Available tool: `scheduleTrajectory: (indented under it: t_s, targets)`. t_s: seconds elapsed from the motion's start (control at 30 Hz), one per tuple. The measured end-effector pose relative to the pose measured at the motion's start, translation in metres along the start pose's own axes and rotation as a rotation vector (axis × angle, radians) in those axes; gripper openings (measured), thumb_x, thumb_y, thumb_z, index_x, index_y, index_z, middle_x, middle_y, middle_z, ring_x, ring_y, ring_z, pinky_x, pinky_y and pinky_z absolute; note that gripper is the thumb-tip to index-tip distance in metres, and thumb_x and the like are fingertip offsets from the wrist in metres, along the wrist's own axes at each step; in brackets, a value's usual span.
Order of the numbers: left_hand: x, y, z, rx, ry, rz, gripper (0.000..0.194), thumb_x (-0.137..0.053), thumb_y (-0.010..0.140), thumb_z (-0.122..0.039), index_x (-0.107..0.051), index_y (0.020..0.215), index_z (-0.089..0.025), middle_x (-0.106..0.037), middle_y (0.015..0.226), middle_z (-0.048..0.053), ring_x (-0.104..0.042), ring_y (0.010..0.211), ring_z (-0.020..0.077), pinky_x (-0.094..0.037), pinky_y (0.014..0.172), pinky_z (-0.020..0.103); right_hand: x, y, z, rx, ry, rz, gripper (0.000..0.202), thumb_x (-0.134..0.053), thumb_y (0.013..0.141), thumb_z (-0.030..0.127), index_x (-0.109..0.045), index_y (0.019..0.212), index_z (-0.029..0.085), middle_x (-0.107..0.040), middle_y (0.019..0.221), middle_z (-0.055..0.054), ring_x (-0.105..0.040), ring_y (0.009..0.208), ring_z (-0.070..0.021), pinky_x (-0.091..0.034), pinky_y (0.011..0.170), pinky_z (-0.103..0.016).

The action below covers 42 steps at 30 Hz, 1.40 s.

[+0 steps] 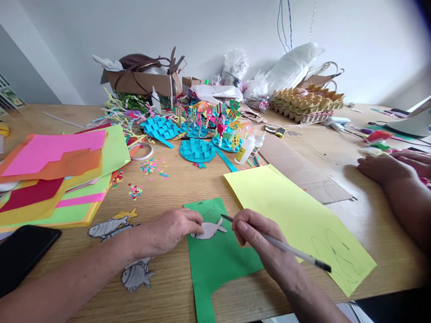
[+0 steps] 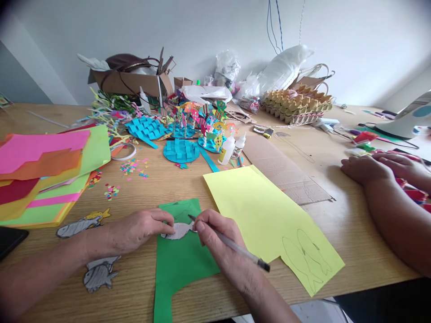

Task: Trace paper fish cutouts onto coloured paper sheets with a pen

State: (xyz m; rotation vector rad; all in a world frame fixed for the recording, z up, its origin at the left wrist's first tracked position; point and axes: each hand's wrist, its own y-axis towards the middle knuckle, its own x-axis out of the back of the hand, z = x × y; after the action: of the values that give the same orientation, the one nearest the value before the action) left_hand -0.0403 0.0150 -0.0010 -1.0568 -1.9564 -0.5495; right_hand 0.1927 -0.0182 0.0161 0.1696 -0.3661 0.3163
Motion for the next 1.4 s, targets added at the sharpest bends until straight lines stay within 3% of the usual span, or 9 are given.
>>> scheduleTrajectory:
  t_s: [0.13,0.33,0.5,0.63,0.9,1.07,1.4]
  targets:
    - [0.008,0.003,0.001,-0.015,-0.049,0.049,0.031,-0.038,0.094,-0.010,-0.065,0.103,-0.023,-0.061,0.100,0.001,-0.055,0.092,0.0155,-0.037,0.080,0.023,-0.004,0.002,0.007,-0.079,0.068,0.166,0.009,-0.047,0.084,0.025,-0.054,0.085,0.020,-0.049,0.059,0.005,-0.044,0.054,-0.0115,-0.034,0.051,-0.022]
    - [0.017,0.008,0.001,-0.035,-0.115,0.082,0.029,-0.040,0.092,-0.007,-0.066,0.090,-0.020,-0.062,0.086,0.000,-0.055,0.085,0.0146,-0.038,0.078,0.023,-0.019,0.008,0.018,-0.055,0.028,0.306,0.007,-0.048,0.077,0.018,-0.054,0.074,0.019,-0.050,0.063,0.003,-0.044,0.058,-0.0111,-0.033,0.053,-0.022]
    - [0.019,0.003,-0.001,0.063,-0.134,0.039,0.028,-0.037,0.092,-0.007,-0.063,0.089,-0.018,-0.061,0.082,0.000,-0.055,0.079,0.0142,-0.040,0.070,0.023,-0.030,0.012,0.007,-0.076,0.025,0.252,0.006,-0.049,0.077,0.017,-0.054,0.075,0.018,-0.055,0.065,0.002,-0.044,0.058,-0.0105,-0.033,0.052,-0.022]
    - [0.017,0.004,0.002,0.090,-0.146,0.023,0.025,-0.040,0.091,-0.007,-0.062,0.091,-0.018,-0.062,0.083,-0.001,-0.057,0.078,0.0135,-0.040,0.068,0.022,-0.038,0.014,-0.002,-0.137,-0.004,0.180,0.005,-0.048,0.076,0.015,-0.052,0.078,0.018,-0.050,0.059,0.004,-0.039,0.052,-0.0097,-0.029,0.047,-0.021]
    - [0.025,-0.002,0.015,0.057,-0.152,-0.033,0.021,-0.047,0.084,-0.004,-0.063,0.082,-0.017,-0.063,0.078,-0.001,-0.058,0.075,0.0123,-0.041,0.069,0.020,-0.044,0.012,-0.003,-0.108,-0.082,0.103,0.007,-0.046,0.074,0.015,-0.050,0.072,0.020,-0.046,0.056,0.005,-0.037,0.049,-0.0101,-0.028,0.046,-0.022]
    - [0.031,-0.017,0.011,-0.066,0.017,-0.088,0.032,-0.039,0.088,-0.002,-0.066,0.091,-0.019,-0.065,0.089,0.003,-0.055,0.086,0.0164,-0.041,0.076,0.025,-0.043,0.014,-0.003,-0.111,-0.043,0.115,0.006,-0.047,0.072,0.015,-0.049,0.071,0.020,-0.050,0.058,0.004,-0.038,0.049,-0.0101,-0.029,0.045,-0.021]
    - [0.014,0.010,0.013,-0.079,-0.042,-0.069,0.018,-0.058,0.085,-0.005,-0.069,0.083,-0.020,-0.062,0.081,0.000,-0.054,0.082,0.0143,-0.041,0.076,0.022,-0.038,0.018,-0.002,-0.070,-0.039,0.140,0.011,-0.045,0.065,0.009,-0.046,0.063,0.020,-0.041,0.053,0.006,-0.036,0.051,-0.0093,-0.026,0.046,-0.020]
